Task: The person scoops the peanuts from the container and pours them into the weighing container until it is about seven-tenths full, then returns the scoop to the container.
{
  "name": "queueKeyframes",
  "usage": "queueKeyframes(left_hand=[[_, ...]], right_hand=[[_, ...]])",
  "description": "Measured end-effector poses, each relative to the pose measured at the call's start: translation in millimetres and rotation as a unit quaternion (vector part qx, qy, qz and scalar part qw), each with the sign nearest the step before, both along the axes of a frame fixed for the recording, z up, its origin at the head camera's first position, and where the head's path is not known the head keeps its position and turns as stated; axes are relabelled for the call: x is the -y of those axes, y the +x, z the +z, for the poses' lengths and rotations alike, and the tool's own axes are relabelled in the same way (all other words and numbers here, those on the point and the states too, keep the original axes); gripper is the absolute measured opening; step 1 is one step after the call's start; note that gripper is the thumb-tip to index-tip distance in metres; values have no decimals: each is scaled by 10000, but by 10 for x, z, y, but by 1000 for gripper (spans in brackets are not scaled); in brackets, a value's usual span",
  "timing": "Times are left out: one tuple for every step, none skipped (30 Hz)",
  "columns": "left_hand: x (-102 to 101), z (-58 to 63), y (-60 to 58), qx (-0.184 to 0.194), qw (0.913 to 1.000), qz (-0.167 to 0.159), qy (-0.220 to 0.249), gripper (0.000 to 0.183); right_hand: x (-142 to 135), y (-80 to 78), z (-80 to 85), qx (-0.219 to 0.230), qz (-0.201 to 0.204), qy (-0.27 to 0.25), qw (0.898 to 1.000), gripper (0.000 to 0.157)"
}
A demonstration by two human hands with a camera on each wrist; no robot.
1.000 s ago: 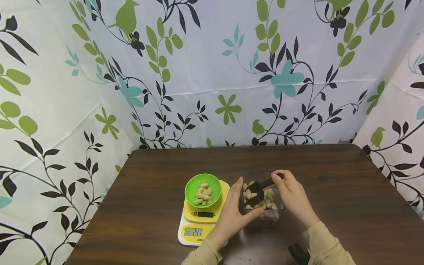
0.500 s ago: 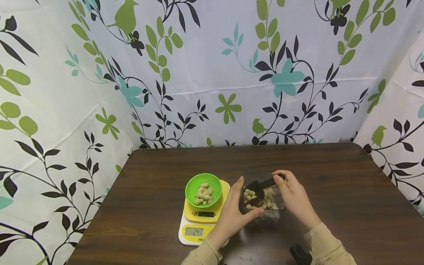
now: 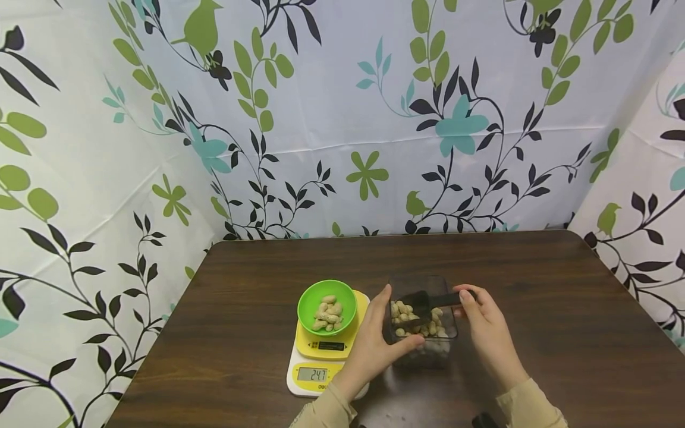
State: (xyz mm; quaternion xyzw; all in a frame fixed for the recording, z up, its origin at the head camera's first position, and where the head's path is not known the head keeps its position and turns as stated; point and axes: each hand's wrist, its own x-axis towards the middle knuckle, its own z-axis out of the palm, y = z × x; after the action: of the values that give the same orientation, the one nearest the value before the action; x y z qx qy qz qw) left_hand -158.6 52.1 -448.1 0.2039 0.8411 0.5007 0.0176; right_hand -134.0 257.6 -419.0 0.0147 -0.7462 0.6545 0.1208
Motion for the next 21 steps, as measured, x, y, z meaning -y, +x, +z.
queueKeyframes(left_hand=[[-1, 4, -1, -7, 10000, -2, -5, 96], [-2, 6, -2, -8, 10000, -7, -9, 96], [-4, 9, -3, -9, 10000, -12, -6, 96], [-4, 11, -4, -9, 10000, -15, -16, 95], [-4, 13, -4, -11, 10000, -17, -29, 95], [-4, 13, -5, 10, 10000, -19, -25, 95], [-2, 12, -6, 48, 10000, -25, -25, 95], [0, 12, -6, 88, 10000, -25, -22, 94], [2, 12, -7, 128, 9999, -23, -17, 94], [4, 11, -7, 157, 9999, -17, -15, 94], [4, 9, -7, 201, 9998, -11, 0, 94], [5, 8, -7, 237, 9997, -8, 18, 94], [5, 7, -5, 258, 9997, 1, 21, 95], [3, 5, -5, 279, 9996, 12, 22, 95], [1, 4, -3, 296, 9996, 13, 29, 95], [0, 5, -2, 310, 9995, 13, 36, 95], [-1, 4, -1, 330, 9994, 11, 47, 95], [-2, 5, -1, 332, 9994, 11, 60, 96], [0, 6, 0, 350, 9994, 10, 80, 95], [2, 8, 0, 362, 9993, 8, 106, 95], [6, 10, 1, 369, 9992, 9, 136, 95]], right_hand=[[-1, 13, -13, -63, 104, -309, 9994, 19], [1, 25, -25, -120, 193, -602, 9979, 19], [4, 36, -37, -175, 249, -829, 9961, 20], [7, 46, -48, -218, 284, -1012, 9942, 21], [7, 59, -61, -241, 331, -1133, 9927, 21], [9, 72, -72, -245, 339, -1203, 9919, 22], [11, 80, -81, -240, 326, -1281, 9909, 22], [14, 86, -90, -217, 306, -1347, 9902, 23], [16, 91, -97, -187, 292, -1396, 9896, 23], [18, 94, -105, -155, 286, -1478, 9885, 24], [20, 96, -112, -125, 283, -1573, 9871, 24], [21, 98, -118, -94, 279, -1668, 9855, 24], [21, 99, -125, -72, 266, -1768, 9839, 24], [19, 103, -133, -53, 249, -1857, 9823, 24], [16, 108, -141, -40, 230, -1931, 9809, 24], [12, 114, -150, -40, 211, -1996, 9796, 24], [7, 119, -159, -44, 193, -2031, 9790, 23], [1, 124, -166, -50, 182, -2053, 9785, 23], [-4, 126, -172, -66, 170, -2078, 9780, 23], [-10, 128, -177, -85, 166, -2092, 9777, 23], [-14, 131, -183, -93, 178, -2081, 9779, 23]])
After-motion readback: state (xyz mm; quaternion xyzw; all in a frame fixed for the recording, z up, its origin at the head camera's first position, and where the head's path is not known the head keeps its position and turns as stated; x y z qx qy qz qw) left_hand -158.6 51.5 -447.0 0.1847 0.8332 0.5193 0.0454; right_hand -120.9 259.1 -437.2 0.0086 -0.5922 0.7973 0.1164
